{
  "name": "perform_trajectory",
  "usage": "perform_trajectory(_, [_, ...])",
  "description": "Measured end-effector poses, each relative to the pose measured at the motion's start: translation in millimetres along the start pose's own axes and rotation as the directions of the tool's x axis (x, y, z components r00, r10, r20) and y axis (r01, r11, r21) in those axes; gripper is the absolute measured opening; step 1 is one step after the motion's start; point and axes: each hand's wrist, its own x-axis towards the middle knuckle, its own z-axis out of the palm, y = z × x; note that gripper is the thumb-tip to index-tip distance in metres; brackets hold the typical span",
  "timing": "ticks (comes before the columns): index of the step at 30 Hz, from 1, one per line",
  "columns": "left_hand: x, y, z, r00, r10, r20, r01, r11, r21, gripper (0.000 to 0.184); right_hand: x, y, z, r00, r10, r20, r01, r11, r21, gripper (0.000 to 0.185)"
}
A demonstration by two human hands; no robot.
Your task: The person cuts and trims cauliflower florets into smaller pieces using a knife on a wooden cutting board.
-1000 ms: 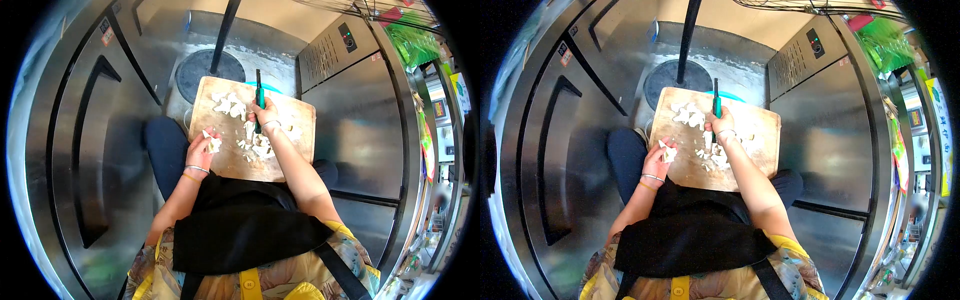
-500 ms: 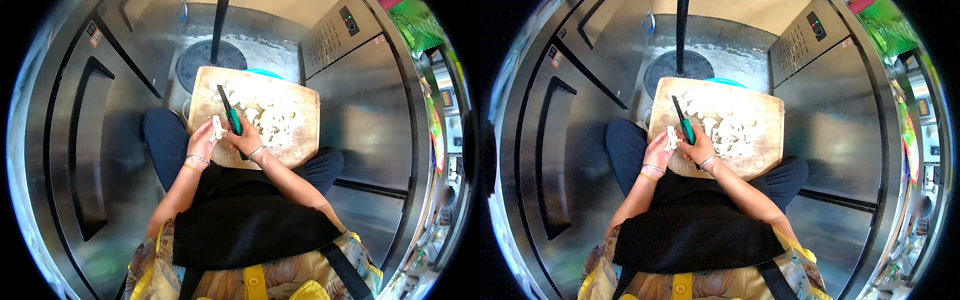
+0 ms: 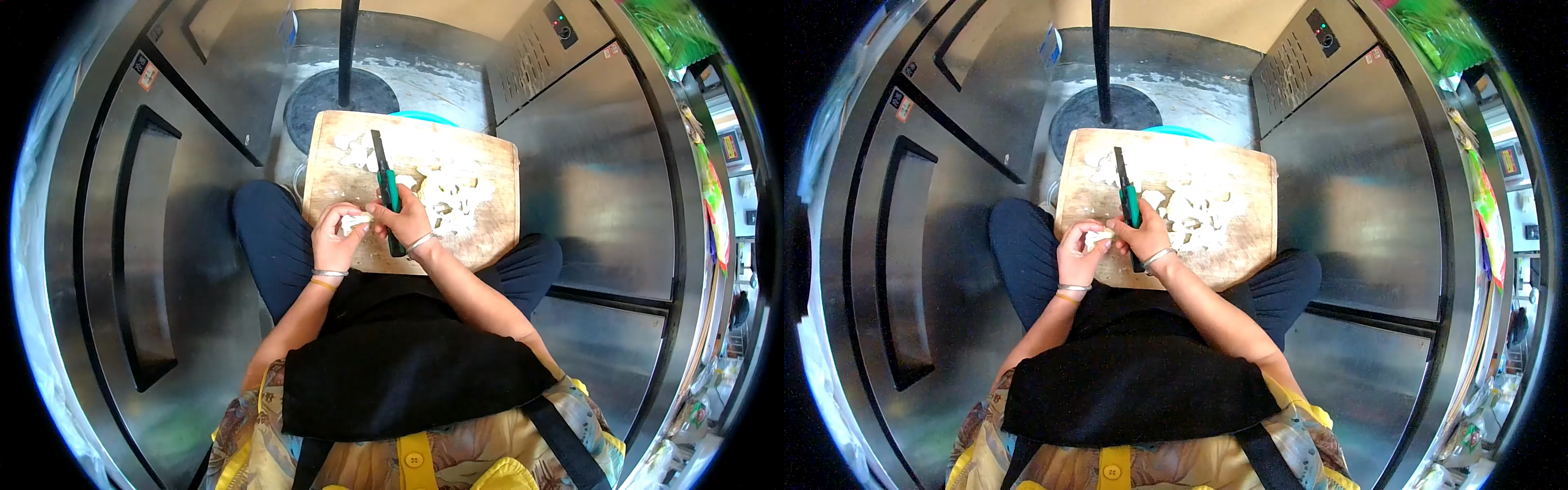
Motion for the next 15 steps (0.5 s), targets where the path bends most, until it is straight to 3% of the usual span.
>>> perform_trajectory(1, [-0.7,4.4,-0.6,0.998,0.064,0.021,-0.066,0.992,0.112,0.028,0.5,0.9,1.1,1.0,0.019,-0.007,-0.019,0.999,0.029,0.035])
perform_trajectory(5, [-2.7,21.7,2.2,0.997,0.072,-0.028,-0.066,0.984,0.163,0.03,-0.4,2.1,0.8,1.0,0.02,0.004,-0.02,0.999,0.046,0.033])
perform_trajectory(7, [-1.8,27.7,4.3,0.993,0.043,-0.109,-0.05,0.997,-0.066,0.033,0.0,-0.6,-3.4,0.995,-0.061,0.073,0.067,0.995,-0.079,0.032])
perform_trajectory(8, [-1.2,27.2,2.4,0.993,0.043,-0.107,-0.05,0.997,-0.065,0.033,0.3,-2.7,-5.8,0.996,-0.061,0.071,0.067,0.995,-0.077,0.032])
perform_trajectory(11, [1.6,19.4,-8.0,0.98,-0.162,0.112,0.184,0.956,-0.228,0.034,2.1,-11.0,-13.5,0.955,-0.16,0.251,0.224,0.942,-0.251,0.037])
perform_trajectory(12, [0.5,16.1,-8.2,0.98,-0.161,0.113,0.184,0.956,-0.228,0.034,2.6,-11.3,-15.0,0.955,-0.16,0.25,0.224,0.941,-0.252,0.037])
perform_trajectory(14, [-2.7,10.5,-8.5,0.945,-0.22,0.243,0.293,0.898,-0.327,0.034,4.0,-10.4,-17.0,0.927,-0.317,0.202,0.371,0.857,-0.358,0.038])
perform_trajectory(15, [-3.7,5.6,-8.3,0.947,-0.218,0.235,0.288,0.9,-0.328,0.035,3.4,-9.2,-17.5,0.939,-0.304,0.162,0.342,0.877,-0.339,0.042])
